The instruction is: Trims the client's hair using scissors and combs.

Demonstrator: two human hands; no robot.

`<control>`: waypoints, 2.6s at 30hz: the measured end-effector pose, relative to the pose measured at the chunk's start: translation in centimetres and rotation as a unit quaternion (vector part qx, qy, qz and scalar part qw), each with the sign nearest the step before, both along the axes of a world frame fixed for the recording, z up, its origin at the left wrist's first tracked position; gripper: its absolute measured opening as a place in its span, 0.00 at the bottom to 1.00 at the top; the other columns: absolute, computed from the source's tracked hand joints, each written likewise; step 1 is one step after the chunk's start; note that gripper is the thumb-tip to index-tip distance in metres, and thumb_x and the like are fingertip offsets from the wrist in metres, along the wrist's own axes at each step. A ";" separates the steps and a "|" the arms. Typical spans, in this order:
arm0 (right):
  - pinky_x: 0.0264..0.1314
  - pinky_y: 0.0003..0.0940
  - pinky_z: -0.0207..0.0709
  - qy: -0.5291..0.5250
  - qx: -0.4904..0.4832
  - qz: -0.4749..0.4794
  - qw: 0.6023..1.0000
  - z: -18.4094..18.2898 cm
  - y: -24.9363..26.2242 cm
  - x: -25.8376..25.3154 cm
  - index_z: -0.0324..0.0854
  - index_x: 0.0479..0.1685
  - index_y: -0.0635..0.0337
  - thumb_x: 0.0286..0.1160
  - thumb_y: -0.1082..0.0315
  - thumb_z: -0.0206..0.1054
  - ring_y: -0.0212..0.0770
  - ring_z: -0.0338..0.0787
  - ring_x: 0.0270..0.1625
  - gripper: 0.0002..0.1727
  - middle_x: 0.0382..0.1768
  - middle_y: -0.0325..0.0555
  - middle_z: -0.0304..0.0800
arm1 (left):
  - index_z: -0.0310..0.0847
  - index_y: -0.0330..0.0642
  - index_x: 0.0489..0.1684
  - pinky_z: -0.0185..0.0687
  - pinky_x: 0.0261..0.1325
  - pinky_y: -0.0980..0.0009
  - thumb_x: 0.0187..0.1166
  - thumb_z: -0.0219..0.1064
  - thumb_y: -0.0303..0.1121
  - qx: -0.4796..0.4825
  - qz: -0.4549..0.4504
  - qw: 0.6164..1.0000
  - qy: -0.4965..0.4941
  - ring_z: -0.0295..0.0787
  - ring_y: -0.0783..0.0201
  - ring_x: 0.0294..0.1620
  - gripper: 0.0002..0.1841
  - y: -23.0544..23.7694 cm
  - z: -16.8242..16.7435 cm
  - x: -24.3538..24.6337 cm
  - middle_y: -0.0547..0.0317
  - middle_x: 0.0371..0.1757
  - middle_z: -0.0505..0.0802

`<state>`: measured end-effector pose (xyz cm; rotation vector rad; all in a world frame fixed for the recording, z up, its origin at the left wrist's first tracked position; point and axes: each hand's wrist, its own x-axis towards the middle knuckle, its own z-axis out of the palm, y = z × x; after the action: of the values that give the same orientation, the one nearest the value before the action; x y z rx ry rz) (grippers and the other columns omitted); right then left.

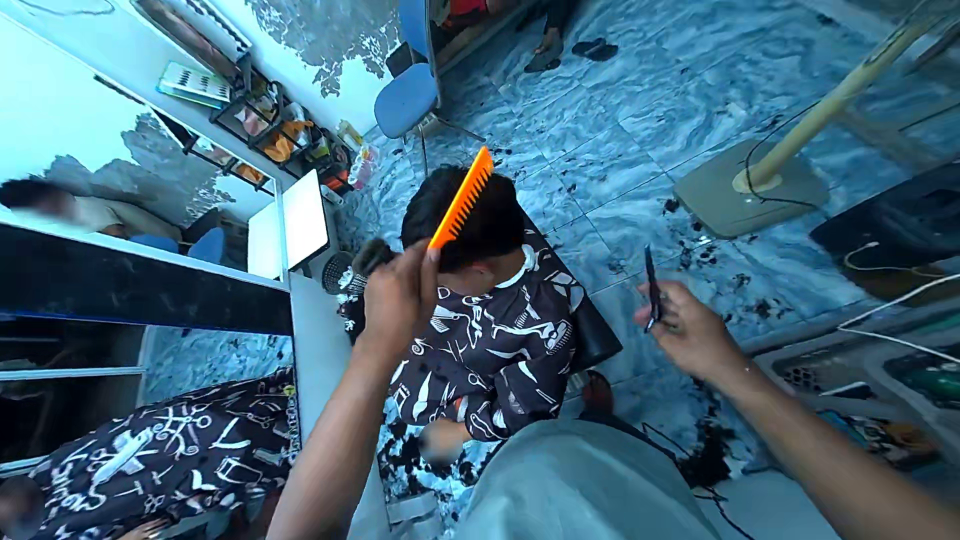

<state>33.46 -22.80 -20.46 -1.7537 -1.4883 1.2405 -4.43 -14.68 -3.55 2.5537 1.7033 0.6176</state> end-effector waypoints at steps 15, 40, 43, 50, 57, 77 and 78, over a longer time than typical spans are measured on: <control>0.55 0.75 0.81 -0.278 0.170 -0.021 0.945 8.7 3.8 -10.5 0.78 0.71 0.65 0.76 0.71 0.67 0.72 0.88 0.58 0.23 0.63 0.68 0.84 | 0.90 0.36 0.57 0.81 0.63 0.60 0.78 0.75 0.44 -0.007 -0.158 0.955 -0.252 0.86 0.61 0.46 0.20 -2.6 -15.7 -10.1 0.51 0.40 0.89; 0.38 0.58 0.82 -0.480 0.309 0.159 0.805 14.2 8.5 -15.7 0.81 0.54 0.62 0.76 0.78 0.63 0.64 0.92 0.47 0.11 0.46 0.61 0.87 | 0.93 0.48 0.57 0.53 0.84 0.39 0.73 0.79 0.44 0.274 -0.153 0.936 -0.158 0.84 0.56 0.47 0.18 3.6 -10.7 -11.3 0.55 0.30 0.84; 0.43 0.58 0.79 -0.479 0.305 0.172 0.805 14.6 8.6 -15.8 0.80 0.56 0.60 0.72 0.75 0.65 0.64 0.87 0.54 0.13 0.51 0.60 0.83 | 0.93 0.48 0.56 0.55 0.83 0.40 0.73 0.80 0.44 0.269 -0.156 0.937 -0.160 0.83 0.57 0.47 0.17 3.7 -10.5 -11.1 0.56 0.30 0.84; 0.42 0.58 0.79 -0.489 0.298 0.173 0.802 15.2 8.5 -16.3 0.81 0.57 0.59 0.73 0.77 0.64 0.62 0.89 0.50 0.14 0.49 0.59 0.85 | 0.93 0.48 0.56 0.54 0.84 0.37 0.73 0.80 0.45 0.274 -0.169 0.934 -0.156 0.83 0.57 0.46 0.18 4.1 -10.0 -11.1 0.57 0.29 0.83; 0.46 0.69 0.84 -0.346 0.211 -0.010 0.914 14.3 5.6 -16.4 0.77 0.67 0.63 0.74 0.65 0.67 0.66 0.92 0.49 0.22 0.54 0.63 0.89 | 0.88 0.34 0.53 0.84 0.51 0.55 0.93 0.53 0.40 0.109 -0.030 0.966 -0.231 0.89 0.57 0.36 0.20 6.7 -4.2 -8.9 0.48 0.34 0.92; 0.55 0.65 0.82 -0.247 0.130 -0.142 0.950 11.1 2.5 -14.7 0.78 0.65 0.62 0.73 0.71 0.67 0.58 0.92 0.53 0.20 0.50 0.58 0.91 | 0.86 0.35 0.57 0.88 0.43 0.55 0.95 0.48 0.43 -0.059 -0.279 0.950 -0.126 0.89 0.61 0.32 0.23 8.8 -4.2 -12.2 0.53 0.33 0.92; 0.56 0.65 0.83 -0.255 0.134 -0.136 0.948 11.1 2.9 -14.4 0.77 0.66 0.62 0.73 0.71 0.67 0.58 0.92 0.54 0.21 0.51 0.58 0.91 | 0.87 0.37 0.57 0.88 0.48 0.50 0.94 0.49 0.45 -0.056 -0.306 0.947 -0.081 0.91 0.55 0.38 0.23 8.3 -5.4 -13.6 0.49 0.37 0.93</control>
<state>19.04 -19.88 -9.36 -2.0915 -1.5217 0.4341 -18.07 -6.35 -8.97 2.6431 0.7926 0.6326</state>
